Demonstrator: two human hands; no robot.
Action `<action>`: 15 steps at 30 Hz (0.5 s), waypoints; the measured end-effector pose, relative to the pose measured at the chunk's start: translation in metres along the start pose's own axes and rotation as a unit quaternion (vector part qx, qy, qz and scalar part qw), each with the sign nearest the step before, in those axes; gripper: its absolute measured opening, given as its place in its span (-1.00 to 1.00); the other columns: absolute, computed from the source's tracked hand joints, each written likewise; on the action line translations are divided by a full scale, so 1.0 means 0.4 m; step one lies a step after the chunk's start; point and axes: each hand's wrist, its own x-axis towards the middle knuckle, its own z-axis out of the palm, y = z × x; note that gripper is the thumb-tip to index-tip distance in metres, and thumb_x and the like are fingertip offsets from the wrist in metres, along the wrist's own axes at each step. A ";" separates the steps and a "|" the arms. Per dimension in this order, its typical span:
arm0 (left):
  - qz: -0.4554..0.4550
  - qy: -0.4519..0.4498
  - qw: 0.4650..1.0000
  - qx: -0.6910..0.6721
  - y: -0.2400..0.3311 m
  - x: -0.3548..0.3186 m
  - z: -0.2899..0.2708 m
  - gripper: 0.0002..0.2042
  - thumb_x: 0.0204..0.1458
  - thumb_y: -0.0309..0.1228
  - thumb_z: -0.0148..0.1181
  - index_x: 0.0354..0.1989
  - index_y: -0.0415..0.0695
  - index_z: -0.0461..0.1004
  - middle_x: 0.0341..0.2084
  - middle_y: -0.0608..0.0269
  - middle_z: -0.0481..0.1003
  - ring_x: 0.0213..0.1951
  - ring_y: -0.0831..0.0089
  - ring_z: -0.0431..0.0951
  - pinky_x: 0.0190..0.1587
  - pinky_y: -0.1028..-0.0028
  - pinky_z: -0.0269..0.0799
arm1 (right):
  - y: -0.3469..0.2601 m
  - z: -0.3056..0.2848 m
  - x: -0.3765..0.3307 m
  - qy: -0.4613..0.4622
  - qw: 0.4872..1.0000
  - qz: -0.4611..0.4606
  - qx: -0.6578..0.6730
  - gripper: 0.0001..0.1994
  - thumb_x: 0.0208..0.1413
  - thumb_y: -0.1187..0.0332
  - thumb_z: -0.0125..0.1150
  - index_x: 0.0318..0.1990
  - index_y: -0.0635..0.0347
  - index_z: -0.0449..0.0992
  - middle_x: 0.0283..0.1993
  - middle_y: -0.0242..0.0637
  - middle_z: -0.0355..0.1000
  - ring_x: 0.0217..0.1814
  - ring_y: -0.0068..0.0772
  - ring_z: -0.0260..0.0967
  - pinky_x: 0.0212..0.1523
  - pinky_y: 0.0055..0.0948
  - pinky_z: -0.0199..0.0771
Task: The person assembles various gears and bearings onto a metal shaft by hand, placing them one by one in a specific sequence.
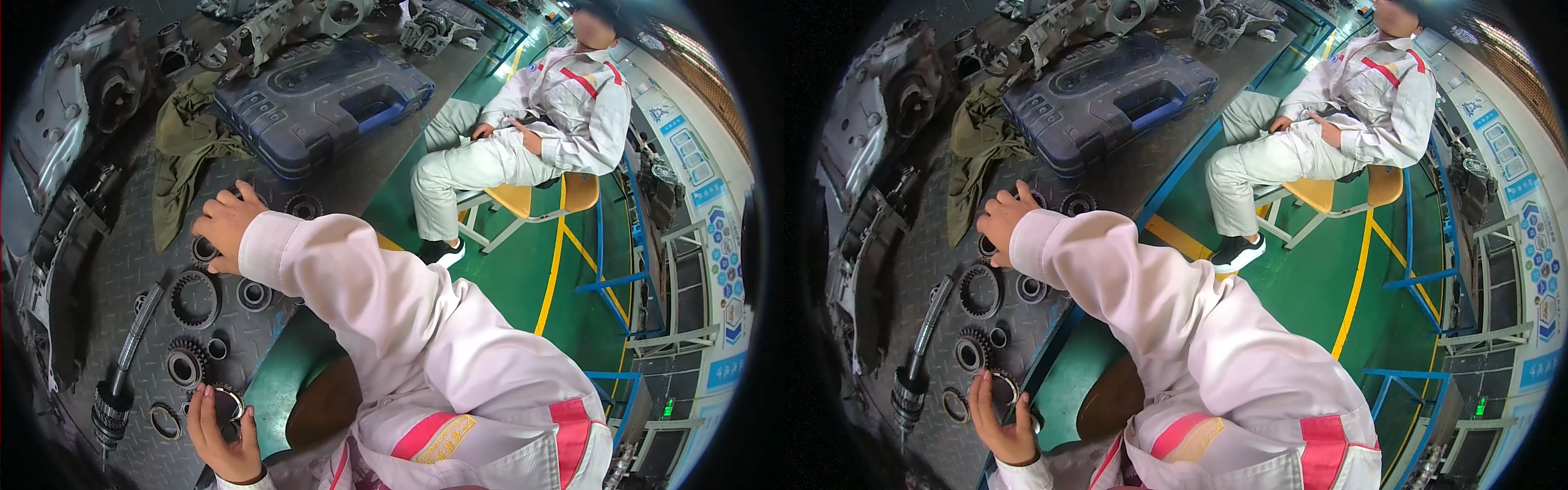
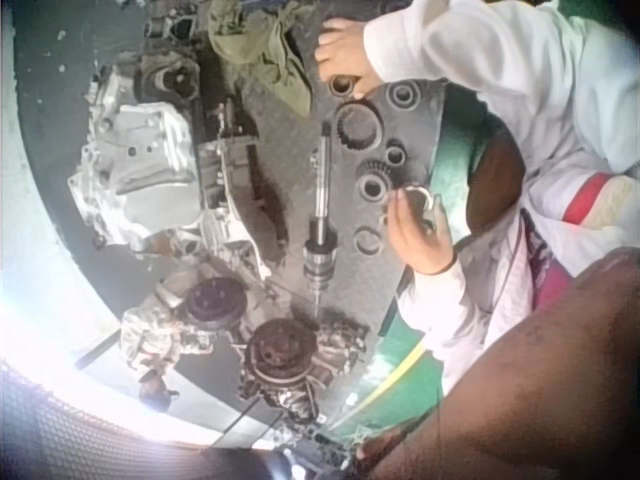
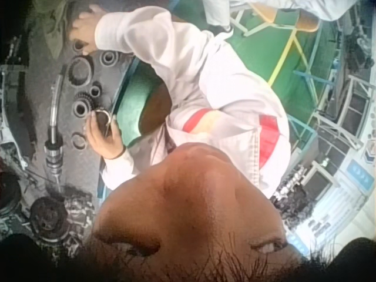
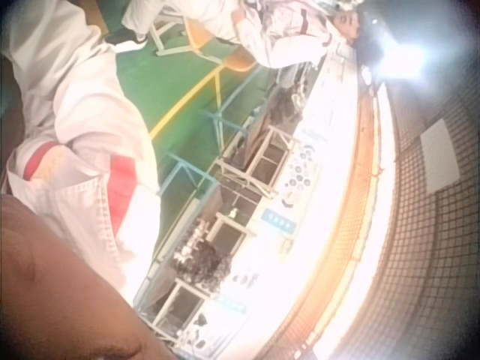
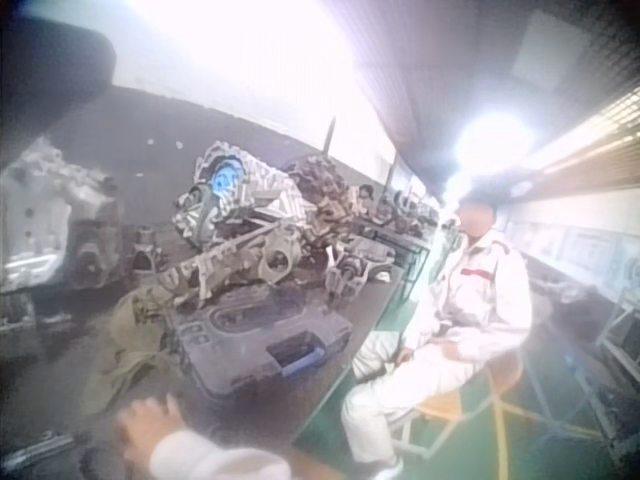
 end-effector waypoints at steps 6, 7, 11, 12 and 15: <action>0.005 0.001 1.000 -0.002 0.027 -0.001 0.001 -0.41 -0.07 -0.56 0.41 0.22 -0.30 0.43 0.17 -0.13 0.43 0.20 -0.06 0.45 0.30 0.17 0.29 | 0.011 0.011 -0.013 0.013 1.000 0.000 0.003 -0.41 0.02 0.02 0.44 0.20 0.00 0.49 0.14 -0.24 0.42 0.35 -0.12 0.22 0.50 0.19 -0.09; 0.002 0.002 1.000 0.002 0.036 0.001 0.000 -0.41 -0.08 -0.56 0.42 0.21 -0.30 0.43 0.17 -0.13 0.44 0.20 -0.06 0.45 0.30 0.18 0.29 | 0.013 0.010 -0.013 0.013 1.000 -0.001 0.003 -0.41 0.02 0.02 0.44 0.20 0.00 0.49 0.14 -0.24 0.42 0.35 -0.12 0.22 0.50 0.19 -0.09; -0.003 0.010 1.000 0.025 0.005 -0.005 0.002 -0.40 -0.07 -0.45 0.47 0.20 -0.32 0.45 0.16 -0.13 0.44 0.17 -0.07 0.49 0.23 0.16 0.40 | 0.019 0.015 0.003 0.034 0.999 -0.017 -0.015 -0.41 -0.03 -0.05 0.44 0.15 -0.02 0.53 0.12 -0.22 0.43 0.33 -0.10 0.24 0.45 0.18 -0.02; 0.005 0.024 1.000 0.009 -0.002 -0.003 -0.006 -0.40 -0.09 -0.46 0.48 0.19 -0.31 0.46 0.15 -0.11 0.45 0.17 -0.05 0.49 0.23 0.17 0.40 | 0.014 -0.006 0.004 0.061 0.997 -0.023 -0.033 -0.44 -0.06 -0.07 0.44 0.08 -0.04 0.58 0.06 -0.22 0.49 0.28 -0.07 0.31 0.35 0.09 0.16; -0.011 0.057 0.998 0.009 0.005 0.004 -0.023 -0.38 -0.15 -0.54 0.50 0.19 -0.27 0.47 0.11 -0.04 0.51 0.17 0.01 0.49 0.24 0.23 0.36 | 0.068 -0.029 0.000 0.197 0.979 -0.027 0.046 -0.50 -0.10 0.00 0.48 -0.02 0.02 0.64 -0.02 -0.15 0.59 0.07 0.01 0.50 0.15 -0.05 0.44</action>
